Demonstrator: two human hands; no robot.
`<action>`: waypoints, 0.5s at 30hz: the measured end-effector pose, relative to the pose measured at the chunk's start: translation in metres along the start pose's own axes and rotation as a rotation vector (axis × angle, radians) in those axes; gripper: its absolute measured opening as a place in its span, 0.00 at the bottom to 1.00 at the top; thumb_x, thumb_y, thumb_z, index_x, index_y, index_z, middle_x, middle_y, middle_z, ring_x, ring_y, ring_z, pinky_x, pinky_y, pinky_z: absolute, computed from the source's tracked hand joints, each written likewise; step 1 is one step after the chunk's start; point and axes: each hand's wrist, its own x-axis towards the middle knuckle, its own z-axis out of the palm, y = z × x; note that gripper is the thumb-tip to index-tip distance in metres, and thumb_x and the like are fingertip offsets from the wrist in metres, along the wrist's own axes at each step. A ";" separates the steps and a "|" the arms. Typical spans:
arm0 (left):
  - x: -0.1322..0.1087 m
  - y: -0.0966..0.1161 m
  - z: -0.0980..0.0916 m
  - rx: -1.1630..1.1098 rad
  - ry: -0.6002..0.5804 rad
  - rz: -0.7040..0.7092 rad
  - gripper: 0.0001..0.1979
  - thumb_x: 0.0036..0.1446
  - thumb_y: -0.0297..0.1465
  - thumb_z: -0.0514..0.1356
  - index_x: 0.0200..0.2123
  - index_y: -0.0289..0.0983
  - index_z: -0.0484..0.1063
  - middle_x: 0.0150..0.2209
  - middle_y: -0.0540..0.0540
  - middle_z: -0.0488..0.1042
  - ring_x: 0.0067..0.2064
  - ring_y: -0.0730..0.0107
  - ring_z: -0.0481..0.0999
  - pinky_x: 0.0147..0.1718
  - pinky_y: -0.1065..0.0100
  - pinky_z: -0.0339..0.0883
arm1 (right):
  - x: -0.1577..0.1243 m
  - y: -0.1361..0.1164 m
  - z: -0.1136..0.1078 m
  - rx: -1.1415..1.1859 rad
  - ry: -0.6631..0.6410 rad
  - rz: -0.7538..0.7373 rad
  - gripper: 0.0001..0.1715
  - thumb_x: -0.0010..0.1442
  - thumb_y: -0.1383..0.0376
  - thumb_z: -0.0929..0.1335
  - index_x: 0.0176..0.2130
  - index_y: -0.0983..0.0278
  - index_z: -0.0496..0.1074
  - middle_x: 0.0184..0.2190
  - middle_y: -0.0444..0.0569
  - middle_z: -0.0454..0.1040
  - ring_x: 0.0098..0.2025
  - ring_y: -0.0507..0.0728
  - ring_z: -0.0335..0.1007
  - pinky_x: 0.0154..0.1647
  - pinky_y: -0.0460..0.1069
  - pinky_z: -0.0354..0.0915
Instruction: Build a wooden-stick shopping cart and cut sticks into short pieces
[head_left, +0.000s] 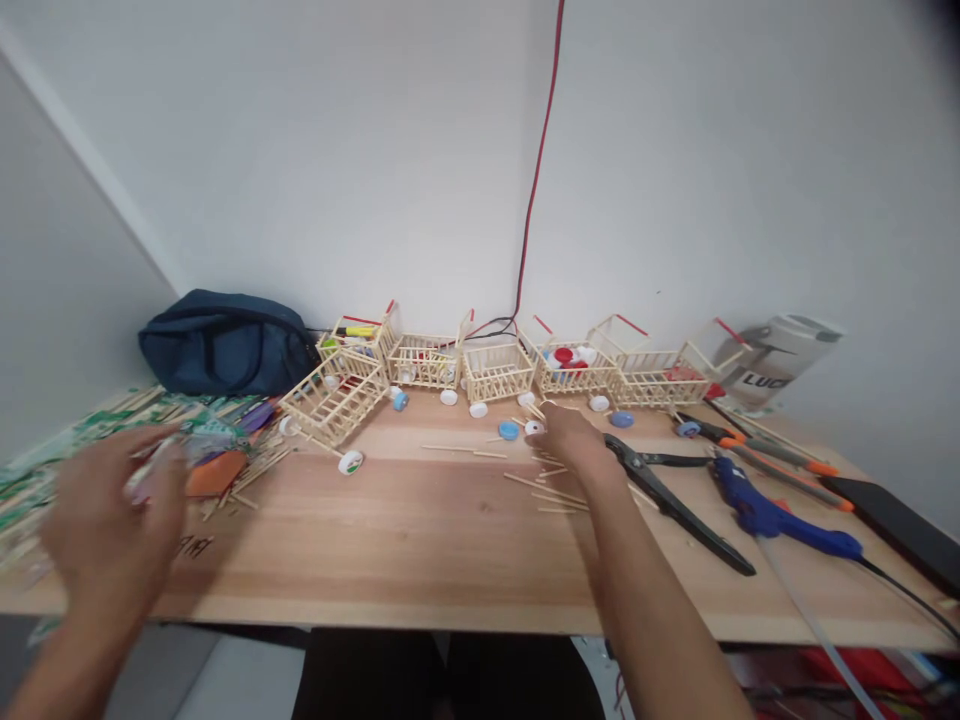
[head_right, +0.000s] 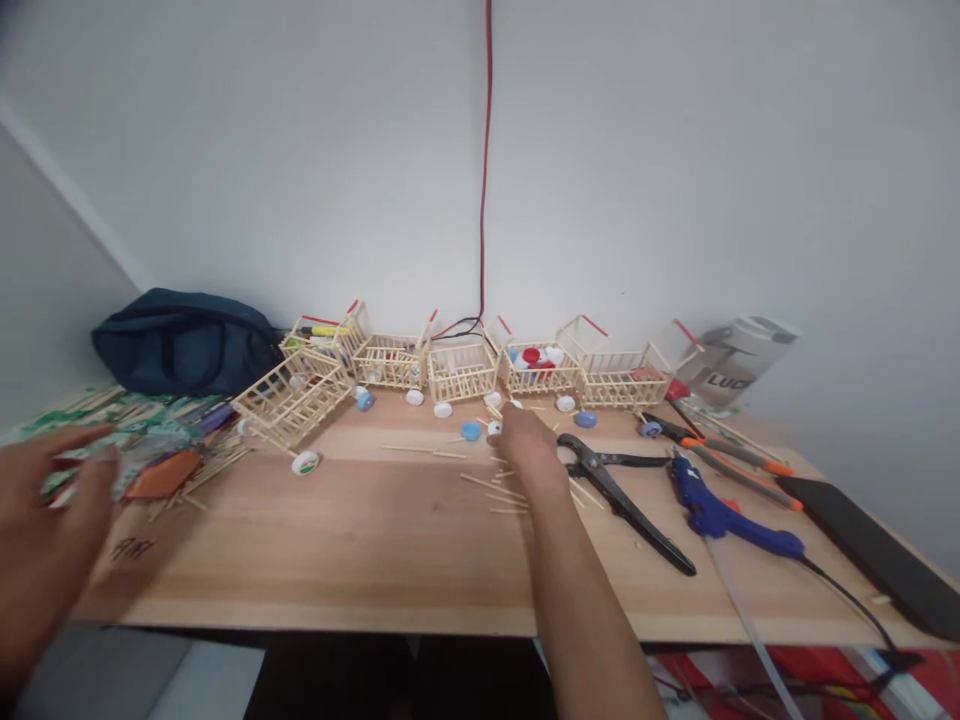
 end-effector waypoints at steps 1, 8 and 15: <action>-0.008 0.020 0.012 0.070 0.082 0.088 0.10 0.61 0.36 0.55 0.46 0.50 0.69 0.43 0.53 0.73 0.46 0.57 0.71 0.46 0.58 0.64 | 0.000 -0.001 0.001 -0.013 -0.009 0.011 0.22 0.54 0.63 0.69 0.50 0.64 0.72 0.47 0.61 0.77 0.48 0.66 0.74 0.39 0.52 0.64; -0.030 0.123 0.127 -0.162 -0.513 0.586 0.16 0.64 0.29 0.51 0.54 0.41 0.67 0.46 0.39 0.75 0.48 0.53 0.72 0.49 0.53 0.66 | 0.010 0.005 0.005 -0.028 -0.009 -0.029 0.20 0.56 0.63 0.68 0.48 0.66 0.73 0.47 0.63 0.77 0.48 0.66 0.74 0.39 0.52 0.64; -0.028 0.180 0.221 0.096 -0.757 0.796 0.19 0.63 0.23 0.49 0.57 0.33 0.63 0.51 0.34 0.68 0.50 0.54 0.69 0.49 0.55 0.64 | 0.015 0.024 -0.005 0.034 0.120 -0.125 0.21 0.60 0.59 0.66 0.49 0.66 0.75 0.44 0.62 0.79 0.45 0.65 0.74 0.38 0.50 0.61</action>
